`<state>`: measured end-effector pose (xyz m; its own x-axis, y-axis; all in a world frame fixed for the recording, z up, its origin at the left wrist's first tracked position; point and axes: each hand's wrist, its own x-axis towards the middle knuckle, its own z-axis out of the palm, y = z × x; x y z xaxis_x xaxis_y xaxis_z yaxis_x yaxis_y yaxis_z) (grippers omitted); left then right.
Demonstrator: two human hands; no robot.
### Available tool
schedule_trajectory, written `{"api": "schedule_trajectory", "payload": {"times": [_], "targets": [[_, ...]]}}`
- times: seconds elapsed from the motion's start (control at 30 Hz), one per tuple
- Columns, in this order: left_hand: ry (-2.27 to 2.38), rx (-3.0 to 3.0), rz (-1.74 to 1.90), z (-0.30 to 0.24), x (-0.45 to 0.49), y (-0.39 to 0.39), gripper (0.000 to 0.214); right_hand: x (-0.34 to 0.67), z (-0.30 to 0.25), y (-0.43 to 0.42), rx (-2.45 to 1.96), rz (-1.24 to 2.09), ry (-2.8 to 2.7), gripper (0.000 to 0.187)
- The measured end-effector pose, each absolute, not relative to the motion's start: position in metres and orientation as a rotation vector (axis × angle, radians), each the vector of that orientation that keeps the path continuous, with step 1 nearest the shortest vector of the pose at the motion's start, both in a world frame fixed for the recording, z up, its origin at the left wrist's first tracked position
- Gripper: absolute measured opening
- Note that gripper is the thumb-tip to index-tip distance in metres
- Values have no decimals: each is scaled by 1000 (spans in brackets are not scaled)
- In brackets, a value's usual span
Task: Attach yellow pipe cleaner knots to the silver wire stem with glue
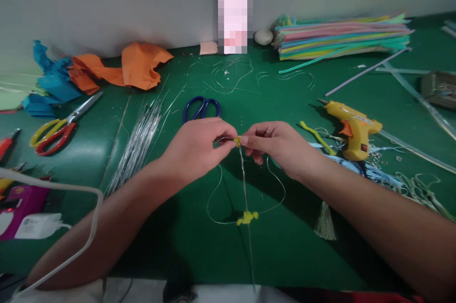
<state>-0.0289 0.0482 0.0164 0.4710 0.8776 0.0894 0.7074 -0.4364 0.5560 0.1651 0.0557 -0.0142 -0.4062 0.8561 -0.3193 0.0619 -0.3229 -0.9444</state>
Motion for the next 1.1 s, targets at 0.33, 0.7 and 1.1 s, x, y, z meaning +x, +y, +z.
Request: {"api": "schedule_trajectory", "payload": {"times": [0.33, 0.7, 1.1], "targets": [[1327, 2536, 369, 13, -26, 46, 19, 161, -10, 53, -1349, 1663, -1471, 25], [1373, 2752, 442, 8, -24, 40, 16, 160, -9, 52, -1208, 1787, -1380, 27], [1322, 1671, 305, 23, -30, 56, 26, 164, -16, 52, -1185, 1702, -1348, 25]]}}
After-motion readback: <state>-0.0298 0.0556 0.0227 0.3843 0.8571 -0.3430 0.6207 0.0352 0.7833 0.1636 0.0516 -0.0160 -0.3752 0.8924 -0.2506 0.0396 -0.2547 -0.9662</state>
